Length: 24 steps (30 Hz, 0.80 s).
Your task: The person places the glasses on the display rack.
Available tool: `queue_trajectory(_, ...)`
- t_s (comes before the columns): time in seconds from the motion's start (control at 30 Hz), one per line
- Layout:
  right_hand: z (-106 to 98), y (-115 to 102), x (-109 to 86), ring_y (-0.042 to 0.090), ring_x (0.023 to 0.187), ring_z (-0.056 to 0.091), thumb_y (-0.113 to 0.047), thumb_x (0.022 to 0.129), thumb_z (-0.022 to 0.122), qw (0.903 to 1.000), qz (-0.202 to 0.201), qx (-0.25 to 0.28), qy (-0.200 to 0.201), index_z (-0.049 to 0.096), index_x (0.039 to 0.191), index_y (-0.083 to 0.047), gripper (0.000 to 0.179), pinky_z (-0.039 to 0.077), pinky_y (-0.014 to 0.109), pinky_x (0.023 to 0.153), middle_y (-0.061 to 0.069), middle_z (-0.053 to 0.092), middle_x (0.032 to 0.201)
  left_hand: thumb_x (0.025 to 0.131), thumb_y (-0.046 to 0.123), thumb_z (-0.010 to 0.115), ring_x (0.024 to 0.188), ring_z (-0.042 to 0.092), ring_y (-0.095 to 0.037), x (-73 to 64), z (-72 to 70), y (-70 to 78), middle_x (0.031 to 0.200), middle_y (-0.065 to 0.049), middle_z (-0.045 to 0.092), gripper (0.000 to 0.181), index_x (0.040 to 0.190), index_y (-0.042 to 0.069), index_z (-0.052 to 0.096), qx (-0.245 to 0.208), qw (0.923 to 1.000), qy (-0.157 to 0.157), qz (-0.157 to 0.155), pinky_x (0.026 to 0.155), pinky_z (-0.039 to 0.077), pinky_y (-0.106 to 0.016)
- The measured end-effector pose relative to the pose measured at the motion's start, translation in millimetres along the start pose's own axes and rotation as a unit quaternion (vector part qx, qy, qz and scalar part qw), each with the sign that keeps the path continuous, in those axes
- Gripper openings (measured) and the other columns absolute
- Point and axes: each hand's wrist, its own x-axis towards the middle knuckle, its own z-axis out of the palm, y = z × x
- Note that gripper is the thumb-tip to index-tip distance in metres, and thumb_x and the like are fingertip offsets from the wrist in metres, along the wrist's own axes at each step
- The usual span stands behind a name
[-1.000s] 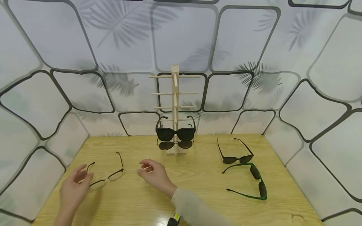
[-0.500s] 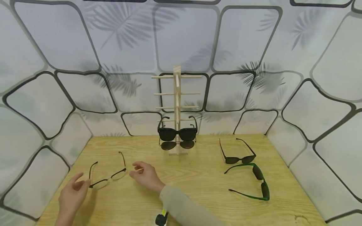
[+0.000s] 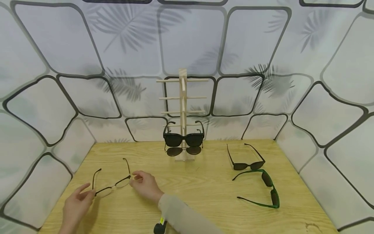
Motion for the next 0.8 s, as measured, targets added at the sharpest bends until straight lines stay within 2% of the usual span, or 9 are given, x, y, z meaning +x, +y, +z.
queue_trajectory(0.17, 2.2, -2.0, 2.7, 0.011, 0.105, 0.070, -0.025, 0.101, 0.071, 1.0000, 0.000, 0.004, -0.005, 0.071, 0.134, -0.013, 0.035, 0.057, 0.025, 0.087, 0.005, 0.073, 0.121, 0.105, 0.028, 0.064, 0.067, 0.061, 0.010, -0.9, 1.3, 1.5, 0.113, -0.021, 0.079, 0.054, 0.149, 0.000, 0.054, -0.014, 0.9998, -0.009, -0.010, 0.062, 0.051, -0.015)
queue_trajectory(0.4, 5.0, -3.1, 4.9, 0.011, 0.104, 0.071, -0.024, 0.102, 0.070, 0.9999, 0.005, 0.002, -0.010, 0.069, 0.138, -0.011, 0.038, 0.058, 0.026, 0.086, -0.002, 0.073, 0.115, 0.105, 0.026, 0.063, 0.070, 0.062, 0.012, -1.0, 2.9, 2.9, 0.102, -0.008, 0.081, 0.053, 0.150, -0.001, 0.053, -0.046, 0.9984, -0.018, -0.027, 0.064, 0.053, -0.014)
queue_trajectory(0.67, 6.5, -3.0, 5.5, 0.009, 0.102, 0.072, -0.023, 0.101, 0.069, 0.9999, 0.005, 0.014, -0.009, 0.068, 0.139, -0.010, 0.040, 0.058, 0.024, 0.084, -0.002, 0.075, 0.114, 0.106, 0.022, 0.063, 0.071, 0.069, 0.008, -0.9, 4.3, 1.4, 0.097, -0.008, 0.082, 0.051, 0.149, -0.005, 0.054, -0.069, 0.9970, -0.026, -0.021, 0.067, 0.056, -0.012)
queue_trajectory(0.8, 6.0, -3.8, 6.0, 0.009, 0.103, 0.072, -0.023, 0.101, 0.070, 0.9998, 0.004, 0.016, -0.008, 0.069, 0.137, -0.010, 0.038, 0.058, 0.024, 0.084, -0.003, 0.075, 0.114, 0.106, 0.017, 0.063, 0.073, 0.070, 0.007, -1.1, 4.9, 0.7, 0.092, -0.001, 0.082, 0.049, 0.147, -0.007, 0.055, -0.083, 0.9959, -0.032, -0.019, 0.069, 0.058, -0.014)
